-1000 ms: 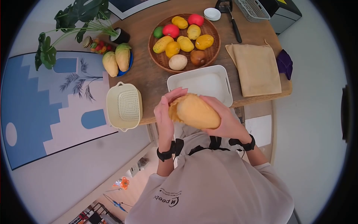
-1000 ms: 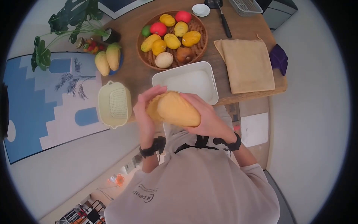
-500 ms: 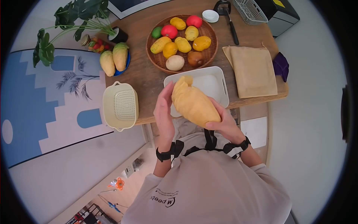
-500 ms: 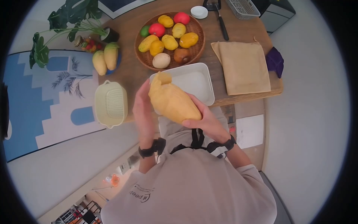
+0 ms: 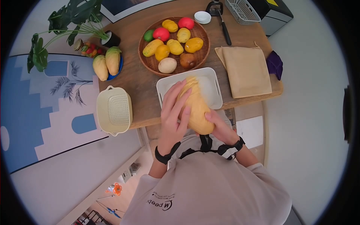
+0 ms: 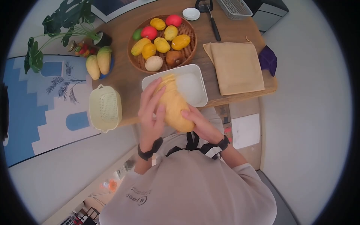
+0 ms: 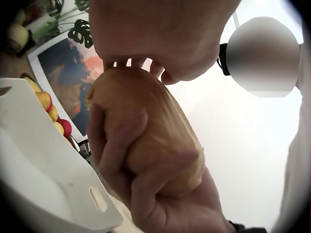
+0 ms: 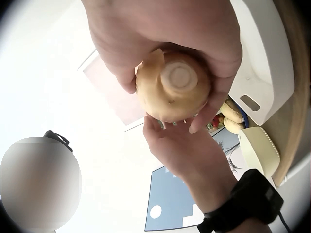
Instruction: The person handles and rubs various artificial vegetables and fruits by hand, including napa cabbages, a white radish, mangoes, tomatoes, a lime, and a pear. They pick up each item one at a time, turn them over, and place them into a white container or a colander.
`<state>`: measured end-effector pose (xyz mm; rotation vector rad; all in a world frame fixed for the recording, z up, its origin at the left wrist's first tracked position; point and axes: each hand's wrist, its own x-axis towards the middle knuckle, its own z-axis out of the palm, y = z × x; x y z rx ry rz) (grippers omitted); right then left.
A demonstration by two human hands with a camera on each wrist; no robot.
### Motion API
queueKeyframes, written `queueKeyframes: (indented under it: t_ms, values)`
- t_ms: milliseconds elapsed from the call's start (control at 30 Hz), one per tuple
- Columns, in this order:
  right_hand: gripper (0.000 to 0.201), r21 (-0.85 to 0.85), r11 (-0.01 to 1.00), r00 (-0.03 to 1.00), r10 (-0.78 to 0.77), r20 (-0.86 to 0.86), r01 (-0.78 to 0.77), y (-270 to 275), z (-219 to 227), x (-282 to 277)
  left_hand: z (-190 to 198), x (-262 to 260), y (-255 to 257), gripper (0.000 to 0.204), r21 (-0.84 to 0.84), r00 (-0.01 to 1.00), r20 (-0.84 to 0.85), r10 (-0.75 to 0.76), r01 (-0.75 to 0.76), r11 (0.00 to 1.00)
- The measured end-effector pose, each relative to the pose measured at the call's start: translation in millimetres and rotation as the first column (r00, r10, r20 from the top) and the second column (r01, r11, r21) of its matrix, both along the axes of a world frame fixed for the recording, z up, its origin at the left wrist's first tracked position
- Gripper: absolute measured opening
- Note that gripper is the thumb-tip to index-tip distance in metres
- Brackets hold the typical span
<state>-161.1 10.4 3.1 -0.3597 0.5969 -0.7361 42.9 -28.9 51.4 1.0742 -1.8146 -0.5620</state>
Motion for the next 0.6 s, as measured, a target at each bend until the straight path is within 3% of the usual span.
queueKeyframes:
  t_ms: [100,200,300,500,600]
  values:
    - [0.074,-0.149,0.986,0.973,0.036,-0.23,-0.071,0,6,-3,2,14,-9,0.036,0.034,0.994,0.001,-0.113,0.113,0.993]
    - [0.073,-0.31,0.939,0.952,0.053,-0.303,-0.151,-8,16,-11,1,17,-13,0.033,0.101,0.984,-0.111,-0.142,0.153,0.983]
    - [0.073,-0.34,0.939,0.948,-0.072,-0.311,-0.041,-10,21,-7,7,10,-11,0.033,0.124,0.988,-0.117,-0.098,0.113,0.986]
    - [0.073,-0.451,0.865,0.921,0.031,-0.388,-0.219,-9,11,-12,3,14,-7,0.034,0.094,0.989,-0.081,-0.121,0.128,0.987]
    - [0.074,-0.36,0.932,0.937,-0.088,-0.337,-0.042,-11,14,-9,4,13,-6,0.035,0.097,0.988,-0.125,-0.088,0.101,0.99]
